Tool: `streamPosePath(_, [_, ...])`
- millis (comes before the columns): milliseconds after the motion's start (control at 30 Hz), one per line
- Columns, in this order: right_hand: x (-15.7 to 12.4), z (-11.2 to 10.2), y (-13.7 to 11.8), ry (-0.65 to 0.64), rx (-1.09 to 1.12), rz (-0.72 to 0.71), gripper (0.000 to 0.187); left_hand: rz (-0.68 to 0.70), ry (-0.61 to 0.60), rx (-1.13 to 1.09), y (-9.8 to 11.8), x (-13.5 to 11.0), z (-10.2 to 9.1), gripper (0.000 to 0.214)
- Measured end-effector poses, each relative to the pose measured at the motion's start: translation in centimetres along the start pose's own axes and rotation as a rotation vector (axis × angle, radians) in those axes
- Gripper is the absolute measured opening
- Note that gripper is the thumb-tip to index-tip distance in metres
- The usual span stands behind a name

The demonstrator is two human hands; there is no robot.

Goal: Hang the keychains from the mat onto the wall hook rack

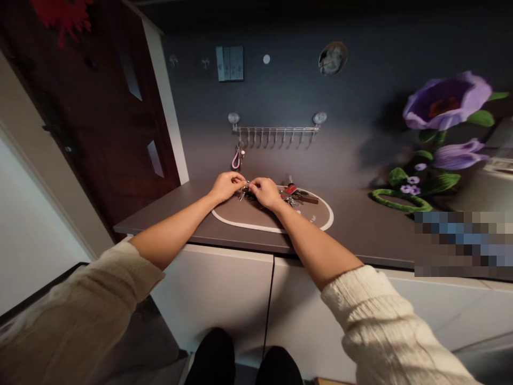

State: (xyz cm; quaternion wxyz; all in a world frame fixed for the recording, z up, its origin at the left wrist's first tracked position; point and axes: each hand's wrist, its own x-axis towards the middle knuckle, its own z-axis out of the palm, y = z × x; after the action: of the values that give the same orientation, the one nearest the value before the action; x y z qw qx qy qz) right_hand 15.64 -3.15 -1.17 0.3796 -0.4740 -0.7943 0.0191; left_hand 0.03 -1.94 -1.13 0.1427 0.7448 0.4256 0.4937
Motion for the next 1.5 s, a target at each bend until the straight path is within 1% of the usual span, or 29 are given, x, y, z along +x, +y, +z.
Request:
streamPosePath(300, [0.1, 0.1, 0.4, 0.048, 0.113, 0.064, 0.017, 0.004, -0.022, -0.087, 0.1, 0.0, 0.1, 0.013])
streamPosePath(533, [0.1, 0.0, 0.6, 0.078, 0.151, 0.005, 0.017, 0.045, -0.004, -0.058, 0.1, 0.2, 0.1, 0.013])
streamPosePath(700, [0.2, 0.0, 0.9, 0.136, 0.11, -0.026, 0.016, 0.051, 0.015, 0.018, 0.0, 0.1, 0.2, 0.015])
streamPosePath(867, [0.0, -0.1, 1.2, 0.18, 0.075, -0.049, 0.016, 0.115, 0.036, 0.23, -0.7, 0.0, 0.3, 0.017])
streamPosePath(967, [-0.1, -0.2, 1.3, 0.22, 0.084, -0.031, 0.016, 0.105, 0.021, 0.325, -1.0, -0.1, 0.3, 0.019])
streamPosePath(1067, [0.1, -0.4, 1.2, 0.278, 0.105, -0.012, 0.017, 0.088, 0.005, 0.37, -1.1, -0.2, 0.3, 0.02])
streamPosePath(1167, [0.6, -0.5, 1.1, 0.323, 0.127, -0.002, 0.017, 0.076, 0.002, 0.39, -1.0, -0.3, 0.4, 0.021])
streamPosePath(1300, [2.1, -0.6, 0.8, 0.327, 0.159, 0.029, 0.015, 0.054, -0.006, 0.4, -0.9, -0.3, 0.5, 0.022])
streamPosePath(1500, [5.9, -0.8, -0.1, 0.367, 0.302, 0.124, 0.015, 0.066, 0.007, 0.422, -0.8, -0.4, 0.6, 0.024])
